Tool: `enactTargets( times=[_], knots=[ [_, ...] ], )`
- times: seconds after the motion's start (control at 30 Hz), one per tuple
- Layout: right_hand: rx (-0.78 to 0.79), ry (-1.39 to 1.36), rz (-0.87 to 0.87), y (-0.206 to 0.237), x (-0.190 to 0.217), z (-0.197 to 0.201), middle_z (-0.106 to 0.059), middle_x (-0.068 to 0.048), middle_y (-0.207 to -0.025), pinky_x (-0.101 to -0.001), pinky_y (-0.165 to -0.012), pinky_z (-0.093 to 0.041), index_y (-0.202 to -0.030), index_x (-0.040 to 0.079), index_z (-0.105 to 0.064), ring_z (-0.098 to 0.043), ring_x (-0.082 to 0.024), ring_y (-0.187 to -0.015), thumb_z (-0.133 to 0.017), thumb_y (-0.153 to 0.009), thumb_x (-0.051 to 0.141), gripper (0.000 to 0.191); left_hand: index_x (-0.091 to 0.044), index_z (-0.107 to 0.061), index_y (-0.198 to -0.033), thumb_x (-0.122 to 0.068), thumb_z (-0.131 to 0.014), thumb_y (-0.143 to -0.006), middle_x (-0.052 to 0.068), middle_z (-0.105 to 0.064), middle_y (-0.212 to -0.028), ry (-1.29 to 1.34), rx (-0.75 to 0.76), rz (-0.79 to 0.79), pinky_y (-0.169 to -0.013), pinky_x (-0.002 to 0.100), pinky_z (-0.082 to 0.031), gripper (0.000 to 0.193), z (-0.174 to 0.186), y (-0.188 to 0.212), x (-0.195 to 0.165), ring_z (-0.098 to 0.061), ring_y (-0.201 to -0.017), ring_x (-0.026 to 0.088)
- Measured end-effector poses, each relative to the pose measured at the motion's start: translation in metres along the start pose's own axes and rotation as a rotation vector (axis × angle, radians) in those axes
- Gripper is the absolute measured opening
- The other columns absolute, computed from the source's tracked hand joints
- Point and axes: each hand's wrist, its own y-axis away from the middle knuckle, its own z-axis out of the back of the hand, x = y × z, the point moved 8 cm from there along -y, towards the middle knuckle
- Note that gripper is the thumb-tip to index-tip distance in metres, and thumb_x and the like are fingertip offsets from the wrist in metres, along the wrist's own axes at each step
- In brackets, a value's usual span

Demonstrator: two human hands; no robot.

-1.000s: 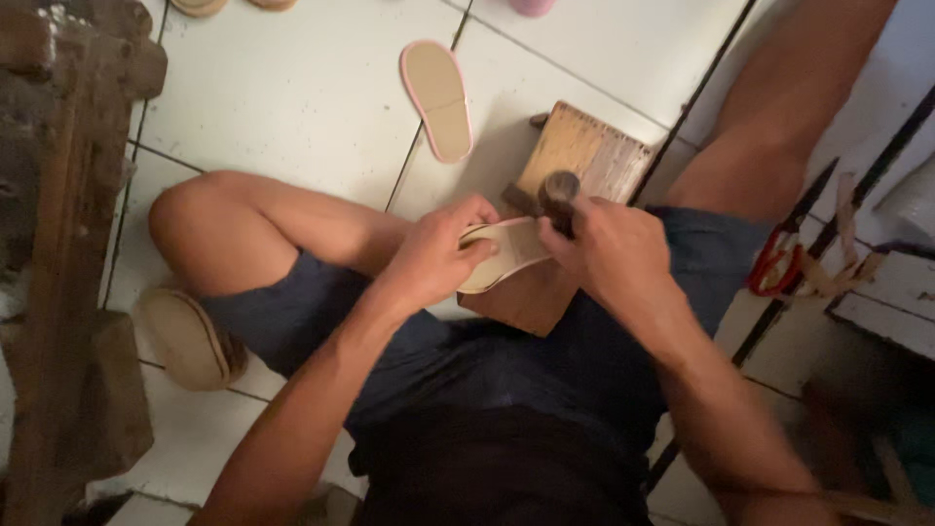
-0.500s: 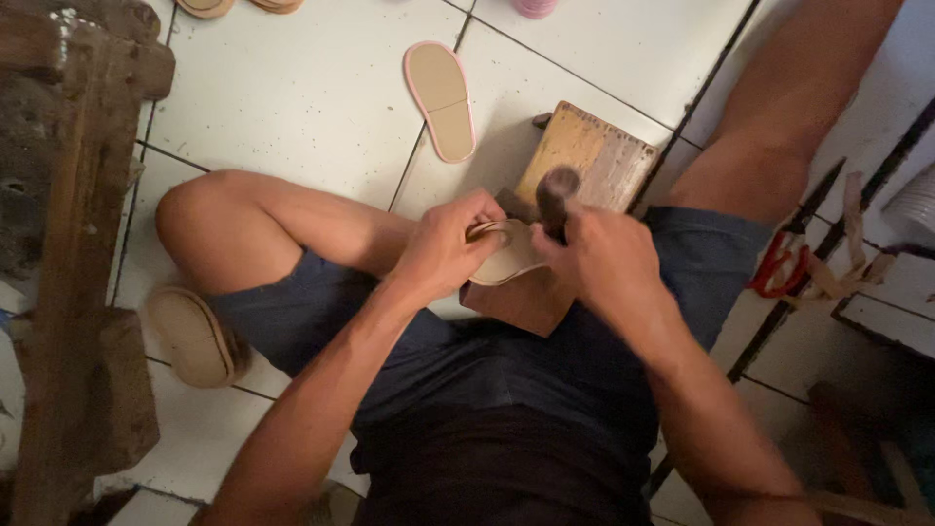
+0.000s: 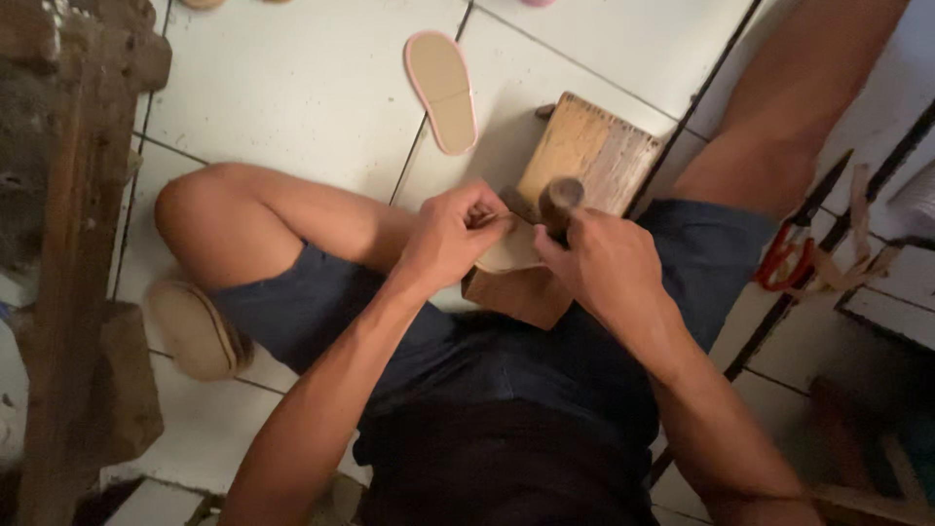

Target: The person sits on the floor and uses a wooden mallet to hammer and press insoles into slipper soles on a wooden block, working one slipper at a time and setting finished slippers aside with a stack of completed soles nearby.

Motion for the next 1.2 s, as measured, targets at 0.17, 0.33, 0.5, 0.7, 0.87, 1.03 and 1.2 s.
enactTargets(
  times=[0.17,0.33,0.5,0.7,0.87,1.03,1.2],
  knots=[
    [0.131,0.029,-0.037,0.003,-0.012,-0.007,-0.069,-0.021,-0.069,-0.0514,-0.060,-0.056,-0.072,0.002,-0.070,-0.069,-0.042,-0.065,-0.073,-0.086,0.044,0.044,-0.003,-0.064,-0.104,-0.010,-0.077,-0.087,0.005,-0.073,-0.088,0.127,0.089,-0.004,-0.069,0.027,-0.056,0.022,0.006,0.002,0.005,-0.066,-0.078,0.007],
    [-0.042,0.018,0.023,-0.008,-0.006,-0.001,-0.067,-0.022,-0.066,-0.0508,-0.059,-0.054,-0.085,0.001,-0.070,-0.068,-0.042,-0.064,-0.073,-0.091,0.039,0.039,-0.001,-0.065,-0.105,-0.009,-0.077,-0.090,0.005,-0.071,-0.086,-0.122,0.097,-0.177,-0.068,0.029,-0.054,0.021,0.006,0.002,-0.011,-0.066,-0.075,0.010],
    [0.019,-0.021,0.005,0.006,-0.001,-0.004,-0.069,-0.020,-0.071,-0.0491,-0.060,-0.056,-0.083,0.003,-0.072,-0.068,-0.041,-0.065,-0.071,-0.092,0.039,0.037,0.000,-0.068,-0.097,-0.010,-0.080,-0.091,0.009,-0.069,-0.083,0.137,-0.035,-0.047,-0.068,0.031,-0.053,0.017,0.006,0.003,-0.004,-0.061,-0.076,0.013],
    [0.084,0.024,0.018,-0.005,-0.007,0.003,-0.069,-0.019,-0.068,-0.0507,-0.057,-0.054,-0.092,0.005,-0.073,-0.068,-0.041,-0.064,-0.071,-0.090,0.040,0.036,-0.002,-0.064,-0.103,-0.010,-0.078,-0.085,0.002,-0.068,-0.082,-0.074,0.062,-0.093,-0.067,0.027,-0.054,0.024,0.007,0.007,-0.009,-0.066,-0.074,0.010],
    [-0.014,-0.048,-0.012,-0.004,0.004,0.006,-0.068,-0.019,-0.068,-0.0518,-0.061,-0.054,-0.089,0.004,-0.070,-0.068,-0.042,-0.067,-0.071,-0.090,0.040,0.036,-0.003,-0.069,-0.099,-0.011,-0.079,-0.089,0.006,-0.074,-0.083,-0.034,-0.008,-0.062,-0.068,0.029,-0.056,0.017,0.004,-0.002,-0.007,-0.068,-0.075,0.012],
    [0.086,-0.013,0.009,-0.003,-0.001,0.006,-0.069,-0.020,-0.071,-0.0524,-0.061,-0.055,-0.084,0.005,-0.070,-0.068,-0.042,-0.066,-0.072,-0.089,0.039,0.035,-0.005,-0.063,-0.108,-0.011,-0.078,-0.084,0.006,-0.070,-0.083,0.077,0.038,-0.029,-0.069,0.028,-0.054,0.029,0.009,-0.002,-0.003,-0.066,-0.075,0.010],
    [0.049,0.007,-0.008,-0.009,-0.002,0.006,-0.069,-0.021,-0.069,-0.0528,-0.059,-0.053,-0.092,0.003,-0.070,-0.067,-0.043,-0.065,-0.073,-0.089,0.039,0.036,-0.002,-0.066,-0.102,-0.009,-0.076,-0.091,0.005,-0.071,-0.083,-0.109,0.059,-0.125,-0.071,0.027,-0.054,0.017,0.004,0.001,-0.009,-0.067,-0.076,0.008]
  ],
)
